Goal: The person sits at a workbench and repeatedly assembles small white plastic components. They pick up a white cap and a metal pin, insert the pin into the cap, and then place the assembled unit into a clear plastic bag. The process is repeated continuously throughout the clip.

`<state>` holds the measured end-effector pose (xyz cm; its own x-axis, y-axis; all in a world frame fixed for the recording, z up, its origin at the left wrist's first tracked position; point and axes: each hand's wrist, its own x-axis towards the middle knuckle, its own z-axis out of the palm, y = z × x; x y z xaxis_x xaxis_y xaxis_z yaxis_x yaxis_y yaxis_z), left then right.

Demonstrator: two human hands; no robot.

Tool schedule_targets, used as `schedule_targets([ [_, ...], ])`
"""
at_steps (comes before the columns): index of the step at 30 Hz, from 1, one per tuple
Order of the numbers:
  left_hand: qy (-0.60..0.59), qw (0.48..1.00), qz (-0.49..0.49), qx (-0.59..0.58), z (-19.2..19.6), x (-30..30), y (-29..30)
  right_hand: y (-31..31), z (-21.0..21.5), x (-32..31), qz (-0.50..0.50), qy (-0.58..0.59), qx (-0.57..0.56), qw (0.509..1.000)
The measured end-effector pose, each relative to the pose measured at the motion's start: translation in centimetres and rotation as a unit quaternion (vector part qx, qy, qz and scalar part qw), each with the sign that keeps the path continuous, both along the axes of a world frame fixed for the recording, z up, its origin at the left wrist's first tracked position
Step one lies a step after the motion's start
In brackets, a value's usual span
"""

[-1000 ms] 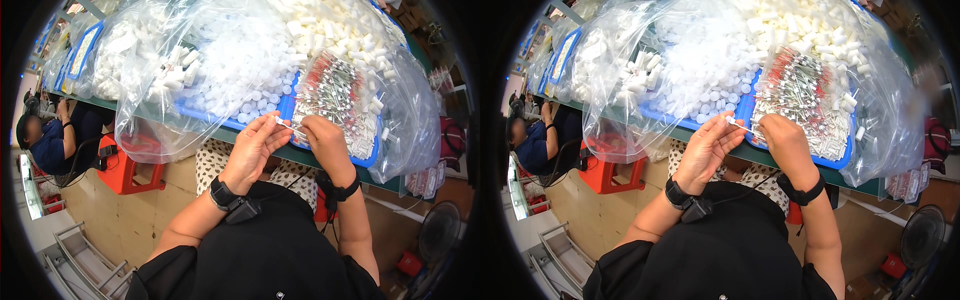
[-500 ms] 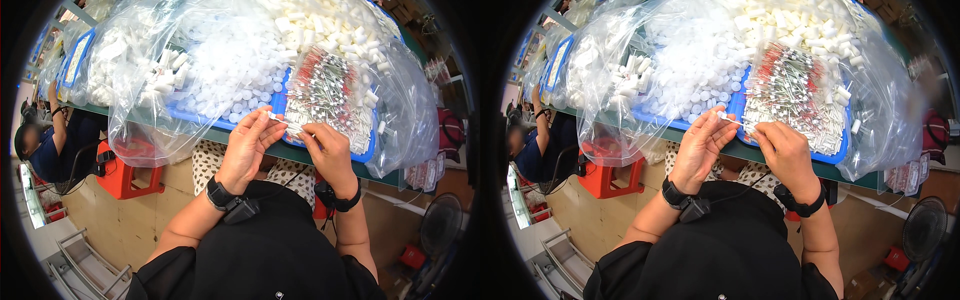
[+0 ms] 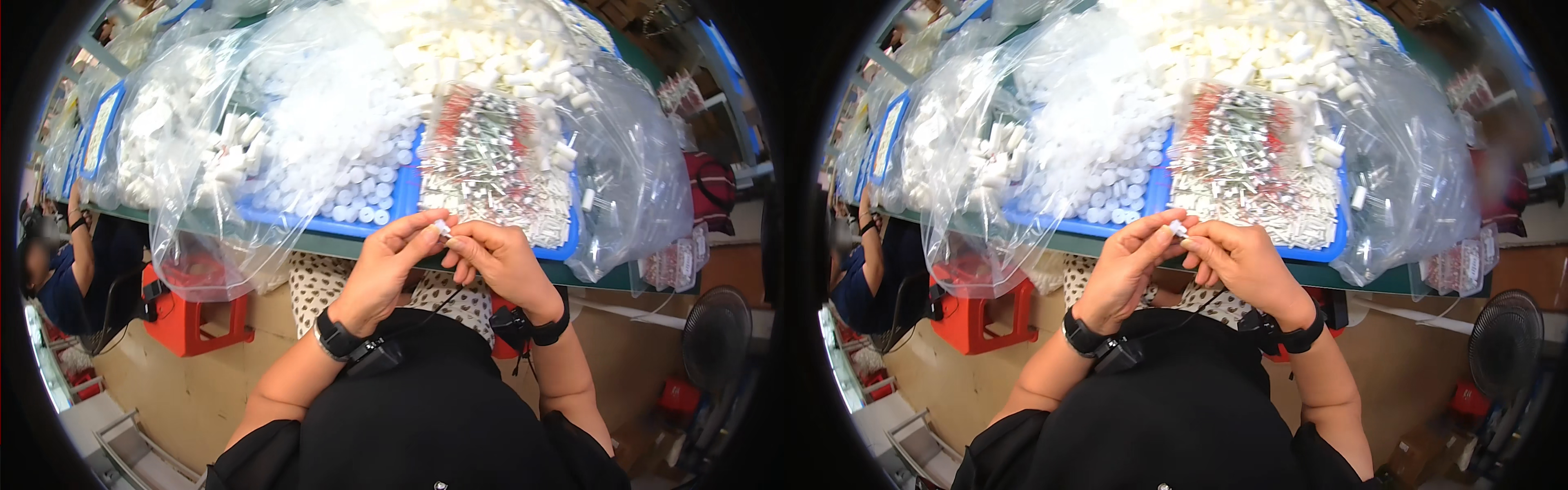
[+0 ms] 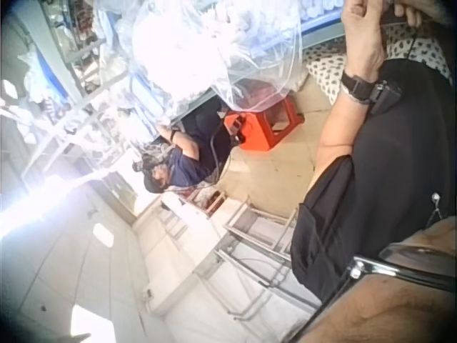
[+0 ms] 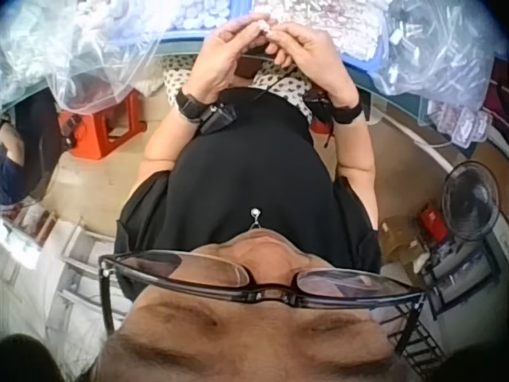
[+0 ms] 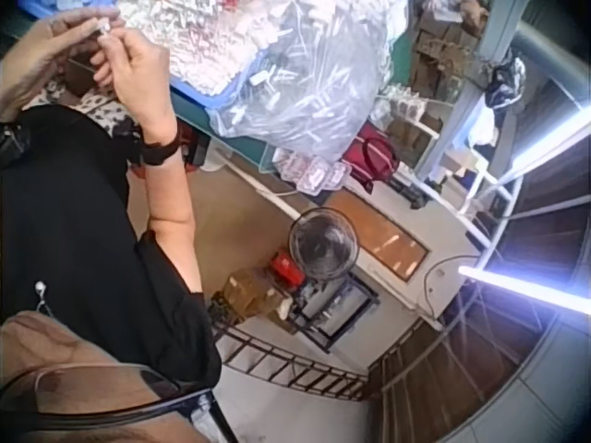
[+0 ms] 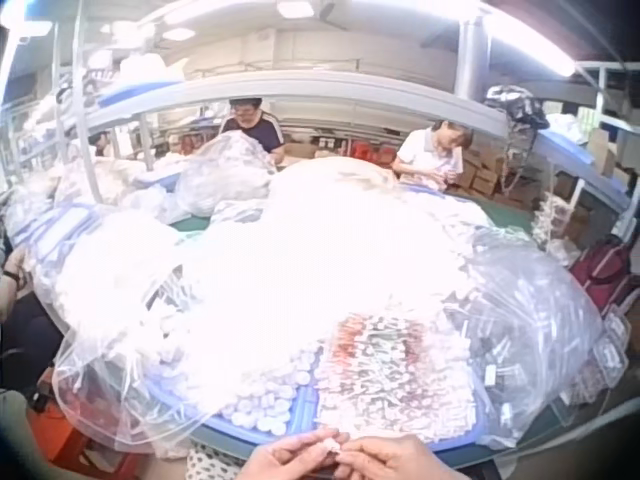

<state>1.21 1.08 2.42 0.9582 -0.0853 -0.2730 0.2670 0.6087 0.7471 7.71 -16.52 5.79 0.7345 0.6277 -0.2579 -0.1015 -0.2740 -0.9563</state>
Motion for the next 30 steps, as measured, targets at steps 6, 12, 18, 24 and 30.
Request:
schedule_targets([
  [6,0.027,0.996,0.042,-0.076,0.0,0.0,0.1,-7.3,0.8,9.0,-0.179,-0.403,-0.271,0.856],
  [12,0.051,0.995,0.020,-0.086,0.1,0.0,-0.3,-12.0,-3.5,13.9,-0.121,-0.478,-0.409,0.767],
  [18,0.059,0.994,0.028,-0.089,0.1,0.0,0.0,-11.4,-2.1,12.9,-0.173,-0.457,-0.373,0.789],
  [24,-0.019,0.996,-0.010,-0.085,0.3,0.0,-0.2,-7.4,2.9,6.4,-0.217,-0.303,-0.251,0.893],
  [30,-0.096,0.994,-0.038,0.032,1.1,0.0,-1.2,-2.5,2.2,-0.5,-0.045,-0.146,-0.085,0.985],
])
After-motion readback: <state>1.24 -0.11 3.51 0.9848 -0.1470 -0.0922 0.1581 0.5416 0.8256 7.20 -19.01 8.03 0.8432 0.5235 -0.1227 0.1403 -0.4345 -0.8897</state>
